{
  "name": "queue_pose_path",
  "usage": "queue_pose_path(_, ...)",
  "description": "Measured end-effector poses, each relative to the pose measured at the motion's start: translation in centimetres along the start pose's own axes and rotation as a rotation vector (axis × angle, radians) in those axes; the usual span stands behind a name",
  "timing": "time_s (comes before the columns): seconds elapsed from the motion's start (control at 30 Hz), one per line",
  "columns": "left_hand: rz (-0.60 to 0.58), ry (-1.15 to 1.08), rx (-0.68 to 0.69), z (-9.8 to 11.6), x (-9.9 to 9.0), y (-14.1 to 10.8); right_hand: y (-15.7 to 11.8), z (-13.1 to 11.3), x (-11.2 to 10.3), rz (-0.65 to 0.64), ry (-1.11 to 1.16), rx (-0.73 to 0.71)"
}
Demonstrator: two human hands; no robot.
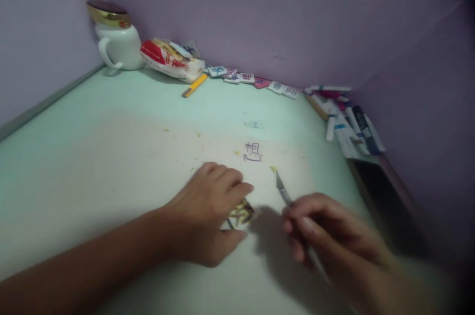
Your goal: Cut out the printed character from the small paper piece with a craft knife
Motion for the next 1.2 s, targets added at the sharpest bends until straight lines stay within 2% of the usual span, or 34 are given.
queue_pose_path(0.1, 0.008, -0.007, 0.006, 0.0, 0.0, 0.0, -0.5, 2.2, 0.6, 0.0, 0.309, 0.129)
queue_pose_path(0.2, 0.015, -0.011, 0.003, -0.1, -0.1, 0.0, -0.7, 3.6, 0.5, 0.02, 0.406, 0.156)
queue_pose_path(0.43, 0.021, -0.086, 0.047, 0.0, -0.2, 0.0, -0.3, 3.8, -2.3, 0.203, 0.328, -0.083)
queue_pose_path(0.57, 0.014, -0.147, 0.083, 0.1, -0.4, 0.1, -0.7, 2.5, -2.0, 0.222, 0.255, -0.2)
queue_pose_path(0.77, -0.015, -0.166, -0.02, -0.9, -0.1, -0.1, -0.7, 1.2, -0.6, 0.26, 0.088, -0.101)
queue_pose_path(0.83, -0.012, -0.161, -0.028, -1.0, 0.0, -0.1, -0.1, 1.2, -0.5, 0.201, 0.1, -0.125)
queue_pose_path(1.0, -0.001, -0.166, -0.017, -0.9, 0.1, 0.1, 1.0, 2.5, -0.7, 0.023, 0.331, -0.168)
queue_pose_path(1.1, 0.011, -0.16, -0.014, -0.8, 0.0, 0.1, 1.1, 3.1, -1.0, 0.071, 0.376, -0.143)
queue_pose_path(1.2, 0.006, -0.147, -0.022, -0.8, 0.1, 0.1, 0.7, 3.2, -0.9, 0.148, 0.324, -0.152)
Point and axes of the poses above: each hand's wrist, its own y-axis towards the middle knuckle, its own x-axis out of the palm, z = x × y, the point moved 8 cm from there along y, towards the middle knuckle, and after that the axes turned 8 degrees about y, right-handed, at the moved point
